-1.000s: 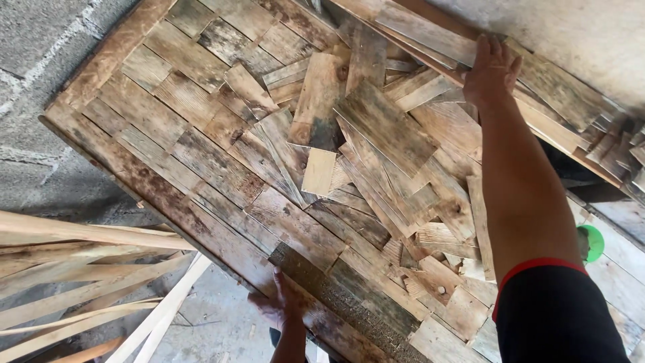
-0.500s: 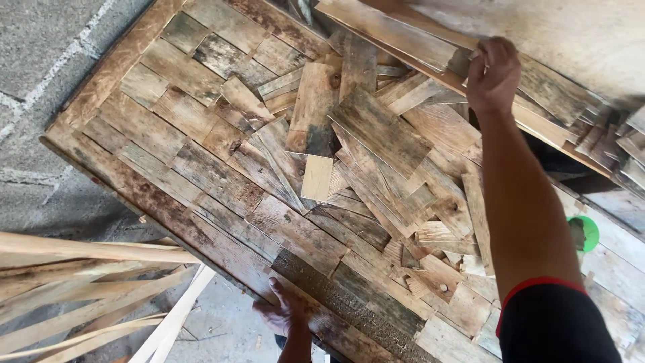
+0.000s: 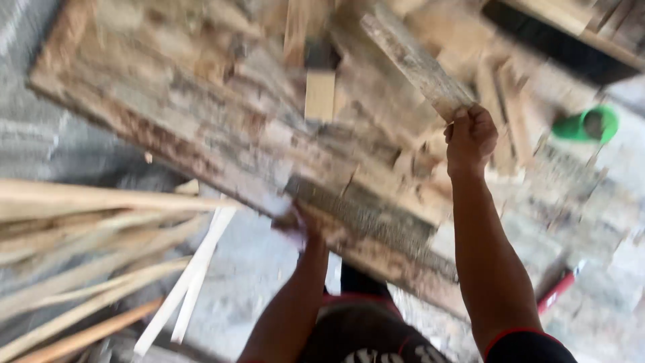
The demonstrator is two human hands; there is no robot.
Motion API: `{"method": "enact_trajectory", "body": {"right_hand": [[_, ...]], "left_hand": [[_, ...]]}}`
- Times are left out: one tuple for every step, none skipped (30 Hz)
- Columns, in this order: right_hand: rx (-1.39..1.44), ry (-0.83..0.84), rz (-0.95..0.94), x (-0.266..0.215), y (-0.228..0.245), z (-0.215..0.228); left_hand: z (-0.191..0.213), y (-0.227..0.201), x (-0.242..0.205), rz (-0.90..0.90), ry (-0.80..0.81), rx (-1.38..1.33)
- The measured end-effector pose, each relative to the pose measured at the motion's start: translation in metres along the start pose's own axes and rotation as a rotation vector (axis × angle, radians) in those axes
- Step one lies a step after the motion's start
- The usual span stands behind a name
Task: Cutting small wood pieces with a utility knife and fitting them together on a surface.
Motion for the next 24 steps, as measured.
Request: {"method": "enact_trajectory", "body": {"right_hand": [[-0.009,0.004,-0.018,-0.031,0.001,0.002],[-0.297,0.016,-0.076,-0.062,0.002,0.009],[-0.583,0.025,-0.105,-0.078,0.009,0.014],[-0.589,0.025,-0.094,-0.103,0.003,0.014],[-0.504,0.057,-0.169,-0.133,-0.012,0.011],[-0.418,0.09,-0.242,-0.163,-0.026,0.008],[-0.422,0.089,-0.241,-0.184,-0.032,0.006],[-0.443,0.131,-0.22,-0.203,-0.038,0.001],[-0.462,0.172,-0.199,-0.221,-0.043,-0.005],[-0.465,0.171,-0.198,-0.229,-0.043,-0.009],[-0.46,0.145,-0.251,-0.241,-0.047,-0.01],[-0.455,0.119,-0.303,-0.252,-0.051,-0.012],[-0.454,0.116,-0.299,-0.255,-0.055,-0.013],[-0.406,0.091,-0.356,-0.261,-0.064,-0.013],[-0.359,0.064,-0.418,-0.269,-0.074,-0.011],[-0.359,0.06,-0.419,-0.27,-0.072,-0.013],[-0.428,0.078,-0.43,-0.272,-0.071,-0.013],[-0.496,0.095,-0.441,-0.274,-0.07,-0.012],[-0.499,0.09,-0.443,-0.277,-0.068,-0.014],[-0.54,0.086,-0.415,-0.277,-0.064,-0.015],[-0.581,0.084,-0.386,-0.276,-0.06,-0.017],[-0.583,0.08,-0.387,-0.276,-0.058,-0.017],[-0.603,0.081,-0.417,-0.278,-0.059,-0.017],[-0.623,0.082,-0.448,-0.28,-0.06,-0.017]], "left_hand": [[0.004,-0.002,-0.002,-0.001,-0.004,0.024],[0.01,-0.004,-0.005,-0.003,-0.008,0.048],[-0.002,-0.013,-0.013,-0.008,0.009,0.053],[-0.012,-0.021,-0.018,-0.013,0.027,0.058],[-0.019,-0.029,-0.023,-0.02,0.042,0.069],[-0.026,-0.037,-0.029,-0.026,0.057,0.08],[-0.031,-0.039,-0.028,-0.035,0.068,0.091],[-0.035,-0.042,-0.027,-0.044,0.078,0.102],[-0.041,-0.046,-0.028,-0.054,0.089,0.113],[-0.045,-0.044,-0.019,-0.064,0.1,0.124],[-0.05,-0.04,-0.012,-0.076,0.111,0.136],[-0.057,-0.035,-0.009,-0.088,0.121,0.148],[-0.062,-0.029,0.0,-0.091,0.125,0.146],[-0.069,-0.027,0.008,-0.131,0.145,0.076],[-0.074,-0.023,0.017,-0.17,0.163,0.01],[-0.073,-0.025,0.018,-0.171,0.165,0.013],[-0.072,-0.028,0.019,-0.194,0.158,0.037],[-0.071,-0.03,0.02,-0.217,0.15,0.062],[-0.071,-0.032,0.023,-0.218,0.154,0.067],[-0.07,-0.035,0.026,-0.237,0.136,0.111],[-0.07,-0.04,0.029,-0.256,0.117,0.155],[-0.064,-0.043,0.035,-0.257,0.12,0.158],[-0.06,-0.044,0.036,-0.26,0.117,0.147],[-0.057,-0.041,0.033,-0.263,0.115,0.137]]}}
Point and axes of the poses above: each hand's wrist, its own x-axis towards the middle knuckle, its own z-axis out of the back of the hand, y = z × x, the point moved 10 cm from there along x, towards the middle knuckle, and after that the axes turned 10 degrees about z, right-handed, at the moved point
